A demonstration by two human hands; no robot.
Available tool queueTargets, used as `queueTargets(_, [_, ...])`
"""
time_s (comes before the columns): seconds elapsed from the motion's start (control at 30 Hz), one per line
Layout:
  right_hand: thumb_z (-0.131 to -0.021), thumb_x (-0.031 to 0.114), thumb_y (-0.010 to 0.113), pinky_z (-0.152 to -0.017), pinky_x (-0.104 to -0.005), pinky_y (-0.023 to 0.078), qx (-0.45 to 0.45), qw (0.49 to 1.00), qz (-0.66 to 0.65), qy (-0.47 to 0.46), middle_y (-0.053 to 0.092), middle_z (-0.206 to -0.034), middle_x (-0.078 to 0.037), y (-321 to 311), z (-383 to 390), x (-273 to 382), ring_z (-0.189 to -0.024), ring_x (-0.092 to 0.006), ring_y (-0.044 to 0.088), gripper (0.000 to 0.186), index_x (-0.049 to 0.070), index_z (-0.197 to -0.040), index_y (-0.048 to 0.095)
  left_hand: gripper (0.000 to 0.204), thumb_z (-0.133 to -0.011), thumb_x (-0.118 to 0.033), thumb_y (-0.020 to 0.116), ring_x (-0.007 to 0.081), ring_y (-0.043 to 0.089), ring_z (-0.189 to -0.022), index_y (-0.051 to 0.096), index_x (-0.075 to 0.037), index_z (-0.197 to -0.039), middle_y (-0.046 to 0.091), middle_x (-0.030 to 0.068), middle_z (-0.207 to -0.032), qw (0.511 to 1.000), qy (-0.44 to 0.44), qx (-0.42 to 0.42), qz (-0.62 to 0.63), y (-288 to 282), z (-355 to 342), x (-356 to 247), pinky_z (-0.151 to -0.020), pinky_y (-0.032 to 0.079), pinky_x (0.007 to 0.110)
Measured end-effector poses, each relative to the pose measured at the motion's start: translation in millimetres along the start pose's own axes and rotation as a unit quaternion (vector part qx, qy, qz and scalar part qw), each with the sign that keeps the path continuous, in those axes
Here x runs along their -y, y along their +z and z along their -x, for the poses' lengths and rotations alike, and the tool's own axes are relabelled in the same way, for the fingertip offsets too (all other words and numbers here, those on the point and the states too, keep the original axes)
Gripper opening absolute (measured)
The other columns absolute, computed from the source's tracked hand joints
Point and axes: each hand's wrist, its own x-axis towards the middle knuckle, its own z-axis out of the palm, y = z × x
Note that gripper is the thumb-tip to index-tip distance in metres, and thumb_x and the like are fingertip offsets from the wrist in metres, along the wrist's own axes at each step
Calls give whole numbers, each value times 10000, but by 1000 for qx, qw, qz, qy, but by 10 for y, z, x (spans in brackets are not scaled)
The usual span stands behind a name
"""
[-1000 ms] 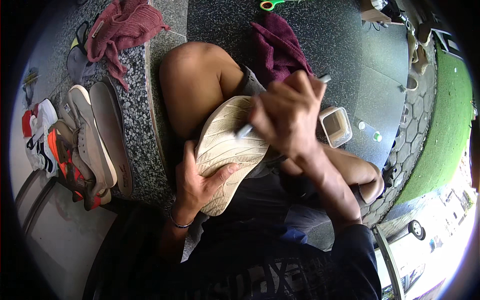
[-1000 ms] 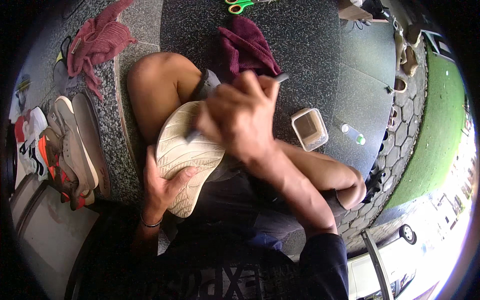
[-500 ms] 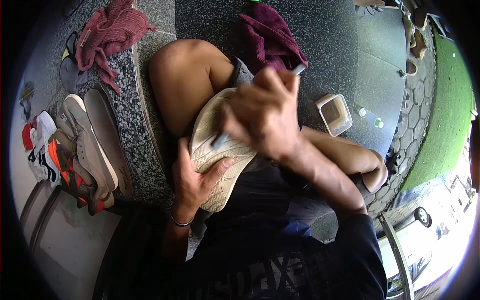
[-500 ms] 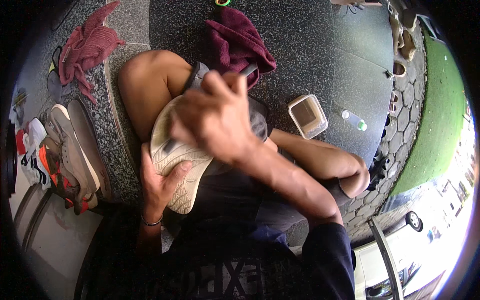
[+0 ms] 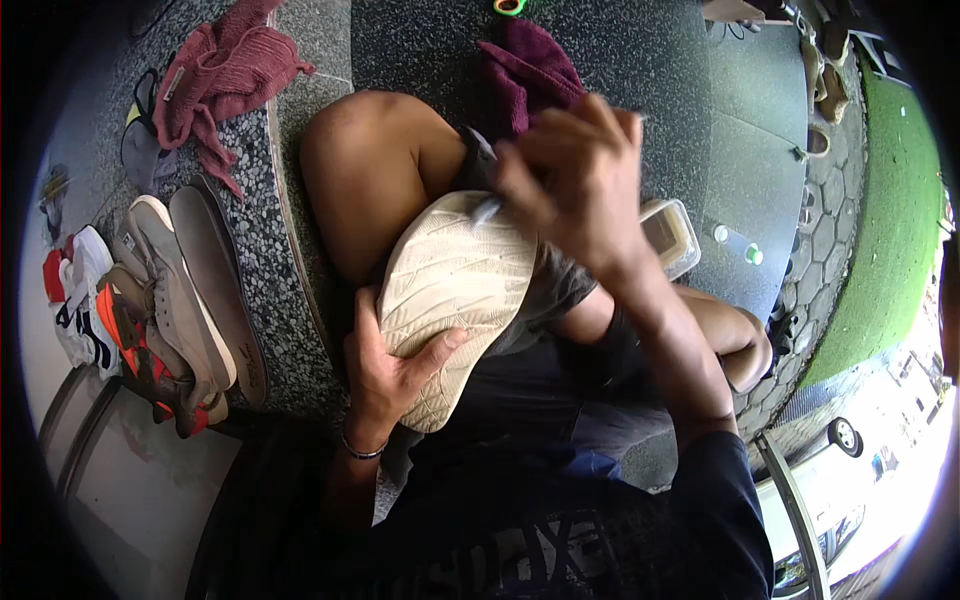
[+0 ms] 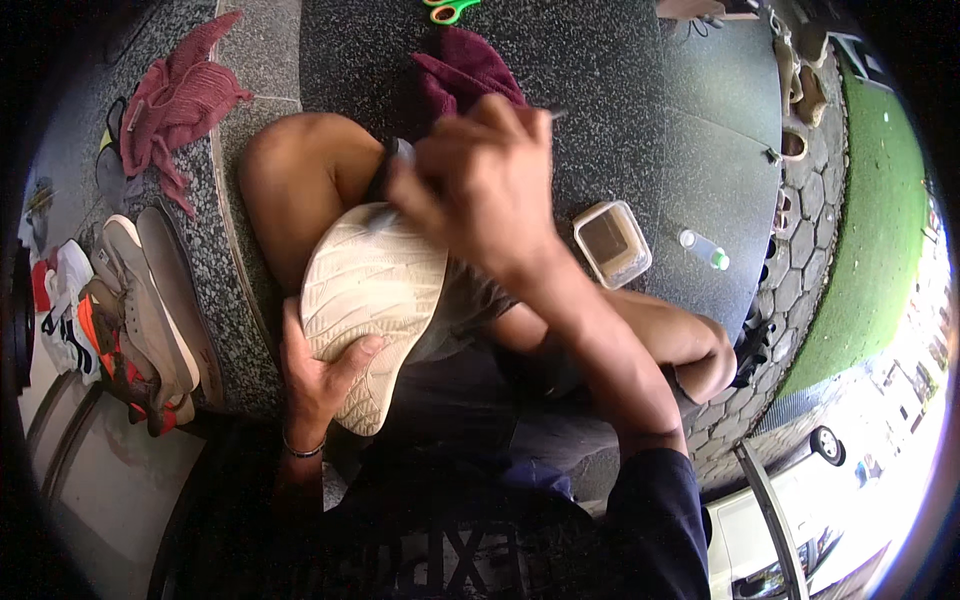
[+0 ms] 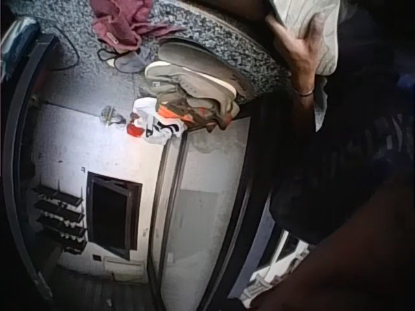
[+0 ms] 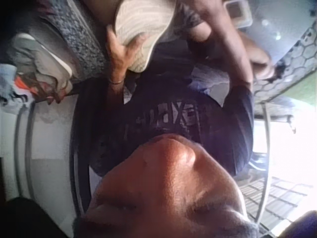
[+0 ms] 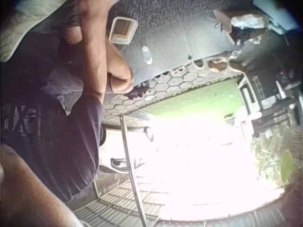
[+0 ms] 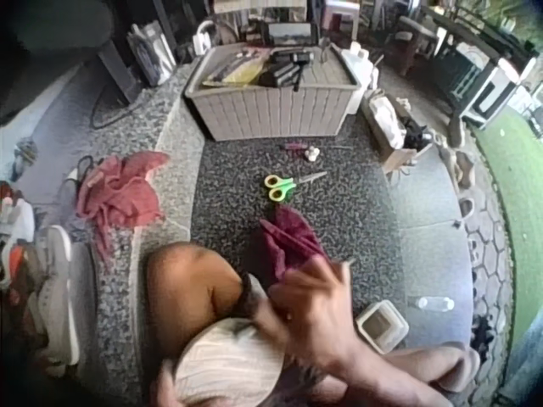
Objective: Cleaning and applying adhesive to the sole of a shoe during a repair process.
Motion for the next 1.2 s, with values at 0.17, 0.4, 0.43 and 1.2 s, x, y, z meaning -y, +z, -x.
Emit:
queueTargets(0.17, [-1014,425,534,-950,-572,445,75,940,15,331,738,-1036,-183,204,-220,-1152,-1023,-368,686,409,77,-1060,744,666,-819,-267,907,272,736,-1019,501,51,-1240,729,219,-1117,1000,-19,18,3,-2,-14,-26,-880,600,368])
queueTargets(0.4, [-882,604,727,-1062,-508,428,3,991,89,99,580,-1285,-159,478,22,-656,-1250,-347,540,693,173,-1400,565,664,-817,-230,907,250,725,-1034,496,56,-1253,718,221,-1134,1000,13,20,-11,-14,-37,-7,-893,595,367])
queueTargets(0.43, [-855,555,767,-1075,-498,430,28,991,103,84,571,-1300,-153,574,80,-638,-1279,-346,523,700,187,-1412,558,669,-814,-223,909,251,722,-1040,493,55,-1258,715,219,-1141,1000,-1,15,9,-3,-30,-14,-901,593,369])
queueTargets(1.2, [-812,23,669,-776,-441,566,132,952,-218,171,690,-1014,-205,-266,742,-117,-920,-401,701,351,-8,-1161,639,722,-815,-256,907,274,712,-1059,463,66,-1285,693,223,-1160,1000,-9,13,10,-9,-9,-10,-909,594,390])
